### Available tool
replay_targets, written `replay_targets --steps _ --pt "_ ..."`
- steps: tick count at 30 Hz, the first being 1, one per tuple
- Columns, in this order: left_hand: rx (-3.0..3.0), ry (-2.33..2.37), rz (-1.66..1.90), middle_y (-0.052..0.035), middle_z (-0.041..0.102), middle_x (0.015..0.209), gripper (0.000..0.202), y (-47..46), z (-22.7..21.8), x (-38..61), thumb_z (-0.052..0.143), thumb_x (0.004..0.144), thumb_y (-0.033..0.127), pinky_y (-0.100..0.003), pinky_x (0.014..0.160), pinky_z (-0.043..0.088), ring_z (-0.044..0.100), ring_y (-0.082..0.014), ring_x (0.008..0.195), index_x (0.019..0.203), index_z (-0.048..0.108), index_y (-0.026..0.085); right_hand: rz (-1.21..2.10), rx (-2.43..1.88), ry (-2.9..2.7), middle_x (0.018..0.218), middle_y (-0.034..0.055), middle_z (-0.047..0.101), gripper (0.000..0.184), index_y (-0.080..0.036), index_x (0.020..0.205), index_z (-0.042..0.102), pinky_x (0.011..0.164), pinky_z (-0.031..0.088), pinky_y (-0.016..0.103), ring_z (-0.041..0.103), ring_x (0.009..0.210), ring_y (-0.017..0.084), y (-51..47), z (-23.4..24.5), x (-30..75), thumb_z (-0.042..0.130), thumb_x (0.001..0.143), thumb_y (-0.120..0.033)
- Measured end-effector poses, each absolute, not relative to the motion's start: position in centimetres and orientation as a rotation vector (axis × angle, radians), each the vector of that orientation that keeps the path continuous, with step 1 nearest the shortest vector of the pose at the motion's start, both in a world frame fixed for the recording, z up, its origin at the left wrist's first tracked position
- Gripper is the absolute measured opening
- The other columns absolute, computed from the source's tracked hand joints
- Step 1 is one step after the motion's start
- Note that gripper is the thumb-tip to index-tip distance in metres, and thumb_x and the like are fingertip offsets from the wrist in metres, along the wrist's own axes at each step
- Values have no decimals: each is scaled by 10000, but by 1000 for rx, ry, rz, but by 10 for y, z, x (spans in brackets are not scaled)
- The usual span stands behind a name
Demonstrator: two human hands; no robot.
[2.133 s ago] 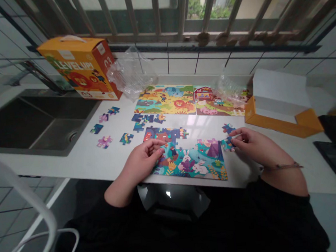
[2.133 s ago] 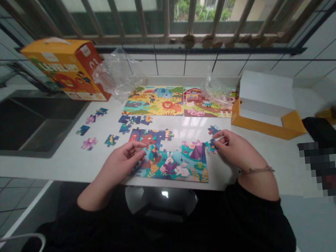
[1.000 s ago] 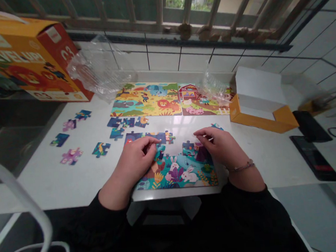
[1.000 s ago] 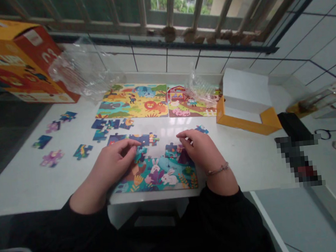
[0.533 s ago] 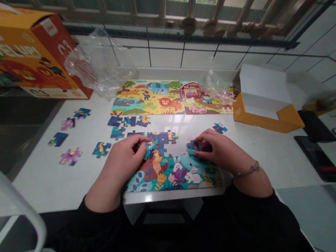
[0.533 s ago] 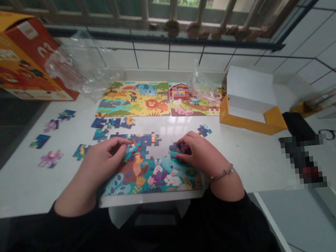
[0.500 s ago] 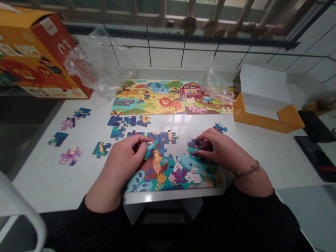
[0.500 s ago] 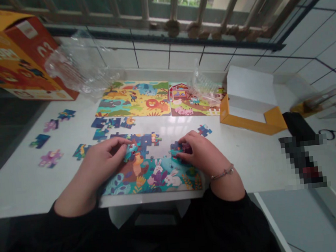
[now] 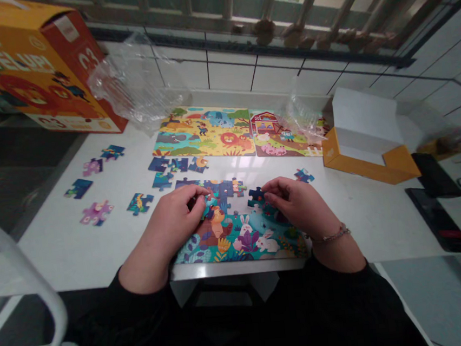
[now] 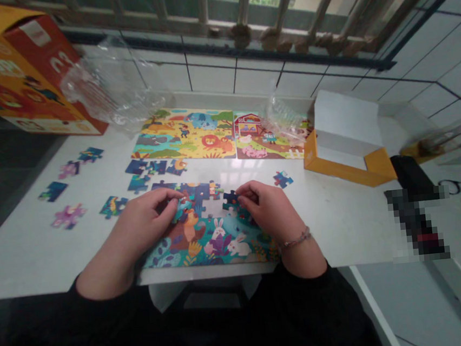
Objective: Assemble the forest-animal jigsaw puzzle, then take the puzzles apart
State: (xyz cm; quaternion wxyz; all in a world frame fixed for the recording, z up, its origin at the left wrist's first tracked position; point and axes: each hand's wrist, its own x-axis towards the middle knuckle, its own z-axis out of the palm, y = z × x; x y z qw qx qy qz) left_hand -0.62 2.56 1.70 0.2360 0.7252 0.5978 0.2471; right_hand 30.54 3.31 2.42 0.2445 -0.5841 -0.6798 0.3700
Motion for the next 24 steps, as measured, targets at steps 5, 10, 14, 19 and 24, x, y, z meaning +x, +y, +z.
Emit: replay_targets --steps 5,10,14,19,24 --pt "1977 1629 702 -52 828 1067 246 26 18 -6 588 970 350 -404 938 559 737 -270 907 1051 799 253 859 -1585 -1969 965 44 850 112 -250 1058 785 803 605 366 787 849 216 35 17 292 705 980 -235" --pt "1990 1631 678 -55 828 1073 253 26 19 -5 574 973 346 -398 936 556 739 -271 923 1056 792 250 865 -1604 -1961 950 43 839 121 -240 1079 787 796 587 349 769 841 206 37 16 294 709 987 -244" --pt "2002 1638 660 -55 831 1098 257 26 18 -5 565 977 340 -399 945 557 746 -278 965 1073 787 254 890 -1587 -1964 930 36 827 129 -238 1087 783 779 572 339 753 820 195 37 16 295 692 999 -256" --pt "2012 1640 658 -60 830 1105 260 26 18 -5 558 978 333 -394 949 562 748 -277 979 1074 783 245 896 -1558 -1977 913 34 818 134 -239 1093 778 758 559 333 739 799 190 36 14 295 683 999 -256" --pt "2043 1642 629 -65 822 1104 277 25 21 -4 538 993 332 -391 959 569 748 -264 970 1088 777 230 914 -1562 -1968 887 19 802 115 -232 1081 765 736 539 320 706 760 172 37 14 295 714 978 -241"
